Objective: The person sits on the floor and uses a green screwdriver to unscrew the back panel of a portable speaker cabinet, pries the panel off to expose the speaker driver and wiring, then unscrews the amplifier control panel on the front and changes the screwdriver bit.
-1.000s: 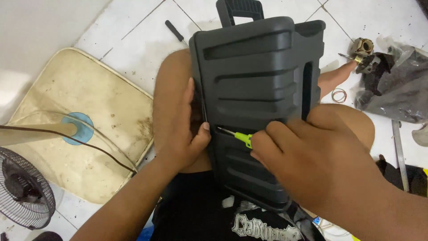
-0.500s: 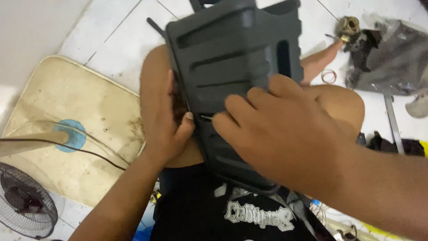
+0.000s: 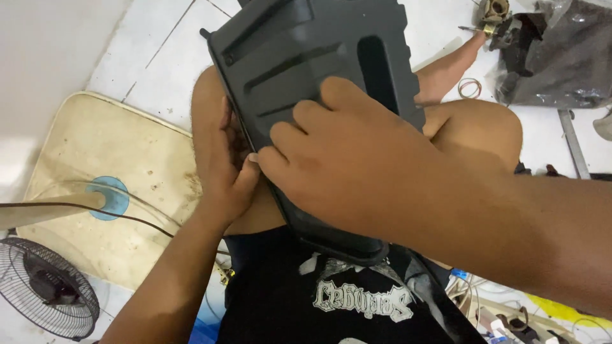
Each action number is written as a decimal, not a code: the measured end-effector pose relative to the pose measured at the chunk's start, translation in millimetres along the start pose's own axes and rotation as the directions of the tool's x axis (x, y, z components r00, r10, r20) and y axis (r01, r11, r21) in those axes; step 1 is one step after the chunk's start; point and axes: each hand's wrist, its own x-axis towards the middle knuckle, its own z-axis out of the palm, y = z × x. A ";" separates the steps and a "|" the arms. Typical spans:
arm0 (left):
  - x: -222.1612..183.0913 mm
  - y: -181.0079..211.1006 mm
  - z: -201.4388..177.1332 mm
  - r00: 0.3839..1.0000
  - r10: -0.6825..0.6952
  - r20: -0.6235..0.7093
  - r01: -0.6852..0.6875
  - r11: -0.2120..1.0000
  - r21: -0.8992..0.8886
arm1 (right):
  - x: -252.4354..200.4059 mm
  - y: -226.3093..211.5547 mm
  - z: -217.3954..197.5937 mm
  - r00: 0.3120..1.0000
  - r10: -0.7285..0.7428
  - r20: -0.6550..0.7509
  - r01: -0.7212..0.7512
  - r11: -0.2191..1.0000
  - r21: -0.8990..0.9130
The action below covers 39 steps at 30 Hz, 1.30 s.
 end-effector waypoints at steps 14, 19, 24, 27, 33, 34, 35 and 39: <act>7.1 -5.6 0.3 0.990 0.130 0.061 -0.124 0.988 -0.093 | 10.8 -13.6 12.3 0.994 0.096 0.050 -0.104 0.974 0.202; 5.0 -3.1 1.9 0.994 0.068 0.082 -0.057 0.990 -0.131 | 9.5 -17.2 15.6 0.995 0.100 -0.030 -0.093 0.980 0.174; 4.4 9.3 3.3 1.000 0.000 0.025 0.002 0.996 -0.084 | 23.6 -13.3 7.2 0.880 0.155 0.449 -0.339 0.867 0.366; 1.9 -3.8 1.2 1.000 0.026 0.016 -0.026 1.000 -0.012 | 14.0 -12.9 14.1 0.965 0.040 0.260 -0.110 0.959 0.261; -2.2 -8.8 -1.7 0.999 0.027 -0.036 -0.022 0.991 0.130 | 6.4 20.5 16.3 0.925 -0.374 -0.070 0.375 0.927 0.010; -2.1 -8.2 -1.5 0.999 0.030 -0.038 -0.025 0.991 0.129 | 6.7 19.3 17.4 0.924 -0.375 -0.068 0.376 0.926 0.007; -1.8 -7.5 -1.0 0.999 0.023 -0.040 -0.019 0.994 0.110 | 6.8 18.4 18.6 0.941 -0.327 -0.087 0.330 0.944 0.019; 2.4 -0.7 0.4 0.998 0.018 -0.063 -0.008 0.987 0.160 | 5.3 6.8 15.2 0.999 -0.041 0.016 0.036 0.972 0.230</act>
